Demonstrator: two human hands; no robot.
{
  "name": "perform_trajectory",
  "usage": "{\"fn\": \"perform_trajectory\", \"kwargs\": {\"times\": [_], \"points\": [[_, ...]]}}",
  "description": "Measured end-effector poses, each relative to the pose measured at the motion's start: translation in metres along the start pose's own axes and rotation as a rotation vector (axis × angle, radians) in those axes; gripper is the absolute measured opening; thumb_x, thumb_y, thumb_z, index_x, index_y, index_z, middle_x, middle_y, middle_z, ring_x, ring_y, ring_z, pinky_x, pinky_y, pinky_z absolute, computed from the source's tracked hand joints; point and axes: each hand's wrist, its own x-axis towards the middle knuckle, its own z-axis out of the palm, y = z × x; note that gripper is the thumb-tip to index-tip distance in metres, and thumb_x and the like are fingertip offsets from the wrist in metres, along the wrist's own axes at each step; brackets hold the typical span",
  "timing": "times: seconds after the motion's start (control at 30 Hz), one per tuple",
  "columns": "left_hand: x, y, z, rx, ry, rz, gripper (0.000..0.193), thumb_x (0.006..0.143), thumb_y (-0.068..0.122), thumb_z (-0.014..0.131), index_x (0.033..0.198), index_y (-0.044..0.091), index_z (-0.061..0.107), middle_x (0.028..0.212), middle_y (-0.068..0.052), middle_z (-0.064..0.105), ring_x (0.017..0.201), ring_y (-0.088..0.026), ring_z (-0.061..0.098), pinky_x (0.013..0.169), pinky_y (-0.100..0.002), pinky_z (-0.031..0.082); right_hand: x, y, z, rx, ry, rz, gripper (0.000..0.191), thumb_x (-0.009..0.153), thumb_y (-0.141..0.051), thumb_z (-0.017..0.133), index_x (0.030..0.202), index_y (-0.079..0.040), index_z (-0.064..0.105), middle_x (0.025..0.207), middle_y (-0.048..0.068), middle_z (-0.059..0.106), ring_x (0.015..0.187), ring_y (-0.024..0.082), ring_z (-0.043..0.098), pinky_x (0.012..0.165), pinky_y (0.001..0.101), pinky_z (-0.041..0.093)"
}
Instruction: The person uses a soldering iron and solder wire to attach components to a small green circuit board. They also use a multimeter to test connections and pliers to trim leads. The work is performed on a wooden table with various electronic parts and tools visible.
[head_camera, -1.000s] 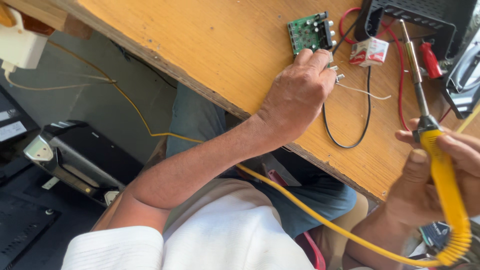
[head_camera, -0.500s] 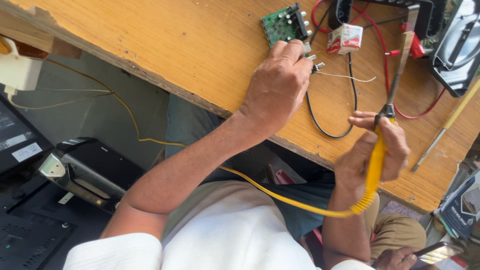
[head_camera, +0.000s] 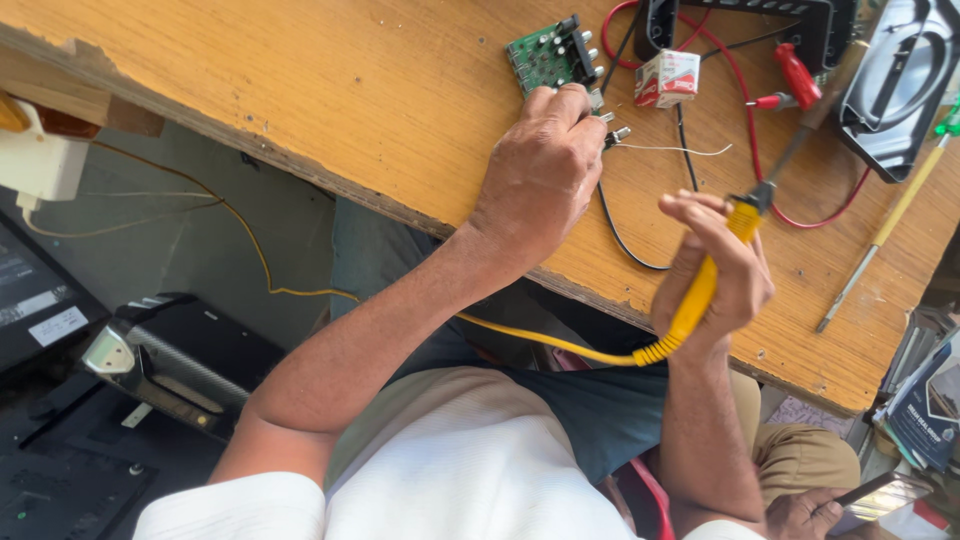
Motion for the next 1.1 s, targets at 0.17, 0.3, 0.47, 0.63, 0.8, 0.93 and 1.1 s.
{"fn": "perform_trajectory", "kwargs": {"times": [0.17,0.3,0.47,0.63,0.8,0.93,1.1], "points": [[0.001,0.001,-0.011,-0.068,-0.033,-0.01,0.017,0.093,0.007,0.075,0.105,0.0,0.067,0.116,-0.011,0.059,0.113,-0.03,0.058,0.095,-0.041,0.054,0.028,0.002,-0.001,-0.087,-0.177,-0.089,0.022,0.105,0.007,0.067,0.121,-0.005,0.059,0.125,0.016,0.073,0.117,0.035,0.07,0.099,0.045,0.056],[0.003,-0.002,-0.024,-0.132,-0.095,0.02,0.03,0.089,0.008,0.076,0.115,-0.005,0.066,0.119,-0.015,0.058,0.115,-0.032,0.058,0.096,-0.042,0.052,0.051,0.01,-0.001,-0.14,-0.345,-0.146,0.027,0.096,0.004,0.072,0.116,-0.007,0.058,0.131,0.014,0.07,0.12,0.037,0.064,0.104,0.0508,0.049],[0.009,-0.004,-0.039,-0.155,-0.115,-0.019,0.033,0.088,0.005,0.075,0.119,-0.003,0.067,0.119,-0.014,0.059,0.116,-0.032,0.058,0.098,-0.042,0.052,0.072,0.023,0.014,-0.144,-0.421,-0.274,0.03,0.092,0.0,0.077,0.111,-0.01,0.056,0.124,0.011,0.071,0.112,0.033,0.064,0.099,0.0501,0.045],[0.027,-0.007,-0.058,-0.295,-0.038,-0.038,0.029,0.088,0.006,0.078,0.116,0.002,0.07,0.117,-0.01,0.061,0.114,-0.025,0.06,0.098,-0.037,0.053,0.088,0.028,0.026,-0.053,-0.345,-0.3,0.034,0.091,0.002,0.078,0.114,-0.008,0.053,0.122,0.012,0.07,0.114,0.034,0.066,0.102,0.0508,0.046],[0.047,-0.008,-0.075,-0.5,-0.119,-0.216,0.028,0.088,0.009,0.078,0.115,0.006,0.073,0.112,-0.003,0.062,0.084,-0.011,0.061,0.075,-0.025,0.054,0.103,0.027,0.033,0.074,-0.172,-0.27,0.039,0.09,0.009,0.077,0.114,-0.009,0.052,0.115,0.014,0.072,0.107,0.033,0.071,0.092,0.045,0.053],[0.052,-0.004,-0.08,-0.606,-0.127,-0.209,0.028,0.088,0.009,0.079,0.116,0.006,0.072,0.108,-0.001,0.06,0.084,-0.007,0.057,0.074,-0.023,0.051,0.109,0.023,0.037,0.207,-0.074,-0.193,0.04,0.094,0.012,0.076,0.116,-0.008,0.05,0.114,0.016,0.071,0.103,0.03,0.074,0.086,0.0396,0.059],[0.057,-0.002,-0.074,-0.976,-0.192,-0.402,0.038,0.088,0.006,0.08,0.124,0.002,0.068,0.097,0.0,0.055,0.078,-0.003,0.05,0.069,-0.018,0.045,0.115,0.018,0.035,0.22,0.005,-0.145,0.04,0.097,0.01,0.077,0.118,-0.008,0.047,0.112,0.016,0.072,0.1,0.025,0.075,0.08,0.0316,0.06]]}}
